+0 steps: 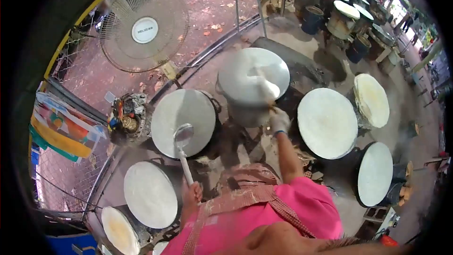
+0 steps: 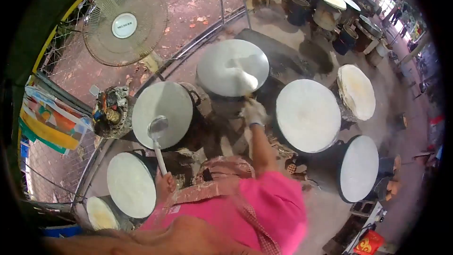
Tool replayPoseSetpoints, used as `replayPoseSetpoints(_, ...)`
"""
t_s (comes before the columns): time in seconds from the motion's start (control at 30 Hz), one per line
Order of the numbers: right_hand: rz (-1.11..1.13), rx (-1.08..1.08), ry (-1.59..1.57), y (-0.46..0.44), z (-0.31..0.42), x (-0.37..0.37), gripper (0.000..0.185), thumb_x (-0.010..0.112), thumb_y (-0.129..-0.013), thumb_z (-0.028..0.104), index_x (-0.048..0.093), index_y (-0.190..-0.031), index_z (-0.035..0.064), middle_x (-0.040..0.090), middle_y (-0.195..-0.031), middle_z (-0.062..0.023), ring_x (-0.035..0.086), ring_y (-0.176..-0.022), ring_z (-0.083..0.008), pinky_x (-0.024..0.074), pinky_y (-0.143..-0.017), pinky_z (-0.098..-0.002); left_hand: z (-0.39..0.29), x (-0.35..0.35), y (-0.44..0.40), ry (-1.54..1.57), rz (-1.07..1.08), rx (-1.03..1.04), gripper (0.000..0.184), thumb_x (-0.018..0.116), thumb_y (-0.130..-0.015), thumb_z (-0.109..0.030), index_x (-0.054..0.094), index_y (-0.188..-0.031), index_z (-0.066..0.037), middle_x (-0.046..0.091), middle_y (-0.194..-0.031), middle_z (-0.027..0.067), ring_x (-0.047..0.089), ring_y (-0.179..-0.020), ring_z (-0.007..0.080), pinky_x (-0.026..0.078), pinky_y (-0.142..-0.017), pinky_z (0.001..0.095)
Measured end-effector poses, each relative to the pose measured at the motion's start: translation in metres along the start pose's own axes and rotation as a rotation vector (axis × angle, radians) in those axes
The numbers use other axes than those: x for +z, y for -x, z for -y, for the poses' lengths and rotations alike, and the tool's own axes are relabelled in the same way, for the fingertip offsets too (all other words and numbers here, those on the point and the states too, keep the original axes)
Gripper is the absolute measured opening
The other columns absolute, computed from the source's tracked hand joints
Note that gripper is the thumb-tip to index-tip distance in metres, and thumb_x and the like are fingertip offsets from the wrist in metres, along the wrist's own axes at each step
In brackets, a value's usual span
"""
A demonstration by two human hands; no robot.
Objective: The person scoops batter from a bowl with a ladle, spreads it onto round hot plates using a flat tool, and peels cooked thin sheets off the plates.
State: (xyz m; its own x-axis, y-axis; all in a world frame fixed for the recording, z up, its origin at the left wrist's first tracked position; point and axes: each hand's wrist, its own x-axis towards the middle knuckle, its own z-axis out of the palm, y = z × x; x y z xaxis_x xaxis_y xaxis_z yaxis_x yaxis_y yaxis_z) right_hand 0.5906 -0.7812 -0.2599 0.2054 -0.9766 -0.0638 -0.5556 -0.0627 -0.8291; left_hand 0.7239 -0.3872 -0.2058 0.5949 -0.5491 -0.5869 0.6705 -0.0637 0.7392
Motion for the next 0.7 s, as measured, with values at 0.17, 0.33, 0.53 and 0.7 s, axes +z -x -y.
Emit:
replayPoseSetpoints(0.17,0.221,-0.030,0.330,-0.005,-0.105,0.039,0.044,0.061,-0.074,0.042,0.058,-0.113,0.0239,0.062,-0.100,-0.0118,0.056,-0.103,-0.0290,0.0438,-0.087,-0.0380,0.000,0.010,-0.018,0.097,0.032,-0.021,0.055,0.045,-0.083,-0.004,0.023,-0.130,-0.022,0.032,-0.052,0.0002,0.036,-0.036,0.0105,0.030,-0.028,0.0233)
replayPoseSetpoints(0.33,0.043,0.137,0.041,-0.056,-0.051,-0.007,0.029,0.059,-0.075,0.038,0.064,-0.096,0.0193,0.064,-0.095,-0.0107,0.061,-0.087,-0.0295,0.0469,-0.076,-0.0407,-0.007,0.019,-0.021,0.051,0.105,-0.069,0.052,0.045,-0.084,-0.004,0.026,-0.129,-0.022,0.032,-0.052,-0.0006,0.035,-0.036,0.0098,0.029,-0.028,0.0227)
replayPoseSetpoints(0.53,0.135,-0.231,0.382,0.003,-0.102,0.022,0.029,0.049,-0.084,0.034,0.061,-0.101,0.0138,0.062,-0.082,-0.0149,0.060,-0.079,-0.0305,0.0476,-0.070,-0.0373,-0.018,0.044,-0.030,-0.039,0.054,-0.125,0.054,0.045,-0.083,-0.002,0.026,-0.129,-0.023,0.032,-0.053,-0.0006,0.032,-0.035,0.0081,0.026,-0.029,0.0210)
replayPoseSetpoints(0.7,-0.056,0.065,0.062,-0.072,-0.050,0.003,0.031,0.044,-0.084,0.035,0.063,-0.088,0.0104,0.064,-0.081,-0.0125,0.062,-0.079,-0.0295,0.0486,-0.067,-0.0402,-0.020,0.050,-0.053,-0.110,0.031,-0.211,0.057,0.046,-0.082,0.000,0.024,-0.129,-0.024,0.031,-0.053,-0.0007,0.031,-0.035,0.0084,0.025,-0.029,0.0222)
